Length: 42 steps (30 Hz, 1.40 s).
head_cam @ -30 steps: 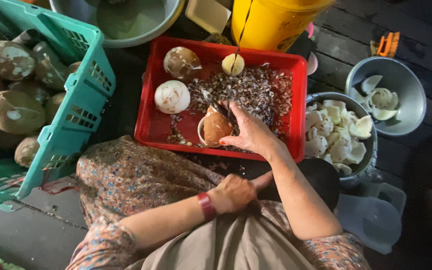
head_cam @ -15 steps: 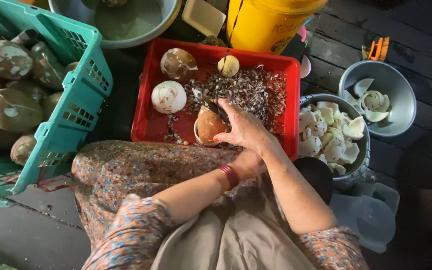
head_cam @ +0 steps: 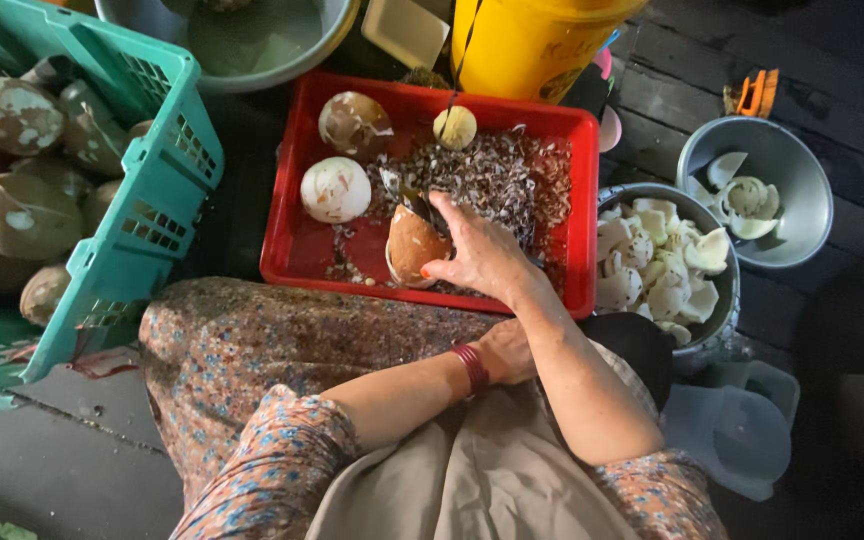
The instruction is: The person sits on the floor and uses a knife to peel the brown skin off a round fruit. The person rotates the fruit and scrapes away the skin, collecting the peels in a red tray.
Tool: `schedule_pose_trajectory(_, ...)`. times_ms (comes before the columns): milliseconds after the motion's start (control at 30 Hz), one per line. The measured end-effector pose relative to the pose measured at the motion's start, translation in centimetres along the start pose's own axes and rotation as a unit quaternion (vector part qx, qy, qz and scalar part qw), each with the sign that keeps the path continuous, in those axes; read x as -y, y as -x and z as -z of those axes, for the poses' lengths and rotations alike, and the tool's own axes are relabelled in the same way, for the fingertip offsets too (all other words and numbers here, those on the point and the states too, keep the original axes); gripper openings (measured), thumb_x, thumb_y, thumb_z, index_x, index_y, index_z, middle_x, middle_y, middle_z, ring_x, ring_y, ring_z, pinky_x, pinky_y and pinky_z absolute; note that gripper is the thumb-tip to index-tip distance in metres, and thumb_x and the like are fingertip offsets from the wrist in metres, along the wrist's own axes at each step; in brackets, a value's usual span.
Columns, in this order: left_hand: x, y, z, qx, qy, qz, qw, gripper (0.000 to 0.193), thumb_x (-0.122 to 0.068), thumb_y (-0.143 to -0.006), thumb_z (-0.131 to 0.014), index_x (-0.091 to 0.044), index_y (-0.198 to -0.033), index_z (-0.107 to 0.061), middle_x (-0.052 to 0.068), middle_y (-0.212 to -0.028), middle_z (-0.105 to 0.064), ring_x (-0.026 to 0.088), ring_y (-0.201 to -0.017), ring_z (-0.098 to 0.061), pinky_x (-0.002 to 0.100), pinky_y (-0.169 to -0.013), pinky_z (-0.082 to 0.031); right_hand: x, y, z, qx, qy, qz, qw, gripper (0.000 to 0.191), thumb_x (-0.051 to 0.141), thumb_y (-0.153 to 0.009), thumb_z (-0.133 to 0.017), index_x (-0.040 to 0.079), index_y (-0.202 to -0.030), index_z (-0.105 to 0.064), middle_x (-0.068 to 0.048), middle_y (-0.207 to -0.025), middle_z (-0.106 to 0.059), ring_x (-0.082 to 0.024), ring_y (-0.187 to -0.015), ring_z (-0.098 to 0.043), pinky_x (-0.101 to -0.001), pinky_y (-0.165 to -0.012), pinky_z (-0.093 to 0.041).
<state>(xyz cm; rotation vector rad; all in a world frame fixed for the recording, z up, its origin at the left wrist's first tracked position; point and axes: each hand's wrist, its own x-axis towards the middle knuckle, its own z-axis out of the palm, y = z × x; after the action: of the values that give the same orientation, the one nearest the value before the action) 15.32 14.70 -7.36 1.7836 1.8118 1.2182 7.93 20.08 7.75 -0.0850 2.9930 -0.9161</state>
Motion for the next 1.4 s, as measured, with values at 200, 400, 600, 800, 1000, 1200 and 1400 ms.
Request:
schedule_pose_trajectory(200,-0.2,-0.4,-0.2,0.088,-0.026,0.083,0.992,0.046,-0.041,-0.099,-0.049,-0.013,-0.133,-0.063,0.019,-0.128,-0.068,0.037,-0.119,-0.064,0.048,-0.104,-0.048,0.7,0.0,0.3,0.032,0.015,-0.060,0.998,0.098,0.033,-0.072,-0.085,0.011,-0.152,-0.032,-0.026,-0.140,-0.057,-0.048,-0.113,-0.063,-0.0509,-0.095,-0.052)
schedule_pose_trajectory(400,0.8,-0.3,0.7,0.188,-0.006,0.210,0.959,0.051,-0.049,-0.100,-0.044,-0.018,-0.136,-0.062,0.018,-0.123,-0.070,0.036,-0.111,-0.068,0.051,-0.097,-0.050,1.5,0.0,0.9,0.021,0.011,-0.049,0.998,0.098,0.032,-0.070,-0.085,0.011,-0.151,-0.033,-0.026,-0.139,-0.057,-0.047,-0.112,-0.064,-0.0508,-0.093,-0.053)
schedule_pose_trajectory(600,-0.3,-0.8,1.3,0.217,-0.090,0.350,0.907,0.054,-0.056,-0.097,-0.052,-0.014,-0.130,-0.063,0.017,-0.117,-0.072,0.034,-0.108,-0.069,0.050,-0.096,-0.051,1.4,0.2,0.7,0.009,0.006,-0.049,0.999,0.096,0.031,-0.072,-0.084,0.011,-0.151,-0.033,-0.026,-0.140,-0.057,-0.048,-0.111,-0.064,-0.0510,-0.093,-0.053)
schedule_pose_trajectory(800,-3.6,-0.3,3.1,0.188,-0.194,0.198,0.942,0.028,-0.032,-0.094,-0.058,-0.014,-0.110,-0.072,0.014,-0.107,-0.073,0.032,-0.094,-0.073,0.048,-0.077,-0.058,1.0,0.1,0.6,0.030,0.004,-0.065,0.997,0.097,0.032,-0.072,-0.085,0.012,-0.152,-0.033,-0.026,-0.138,-0.058,-0.048,-0.109,-0.064,-0.0511,-0.092,-0.053)
schedule_pose_trajectory(1000,-7.6,5.8,11.0,-0.076,-0.184,0.093,0.976,0.014,-0.020,-0.076,-0.074,-0.013,-0.086,-0.067,0.007,-0.085,-0.067,0.030,-0.078,-0.067,0.046,-0.068,-0.054,-0.9,0.5,-0.6,-0.001,-0.023,-0.029,0.999,0.099,0.032,-0.071,-0.089,0.009,-0.152,-0.035,-0.027,-0.140,-0.058,-0.047,-0.121,-0.059,-0.0489,-0.100,-0.049)
schedule_pose_trajectory(1200,-5.5,7.4,18.0,-0.450,-0.117,0.196,0.863,0.066,-0.016,-0.071,-0.090,0.001,-0.123,-0.053,0.015,-0.103,-0.062,0.030,-0.090,-0.062,0.040,-0.077,-0.052,-2.9,1.1,-1.9,-0.071,-0.134,0.087,0.985,0.087,0.030,-0.086,-0.084,0.002,-0.154,-0.039,-0.030,-0.155,-0.052,-0.043,-0.139,-0.055,-0.0469,-0.115,-0.044)
schedule_pose_trajectory(1400,-0.4,6.6,19.7,-0.310,0.504,0.271,0.760,0.053,-0.012,-0.086,-0.077,0.003,-0.133,-0.057,0.013,-0.118,-0.069,0.022,-0.105,-0.066,0.038,-0.091,-0.057,-2.8,1.9,0.4,-0.029,-0.377,-0.135,0.916,0.074,0.039,-0.089,-0.066,0.018,-0.158,-0.047,-0.012,-0.132,-0.065,-0.008,-0.047,-0.050,-0.0249,-0.044,-0.048)
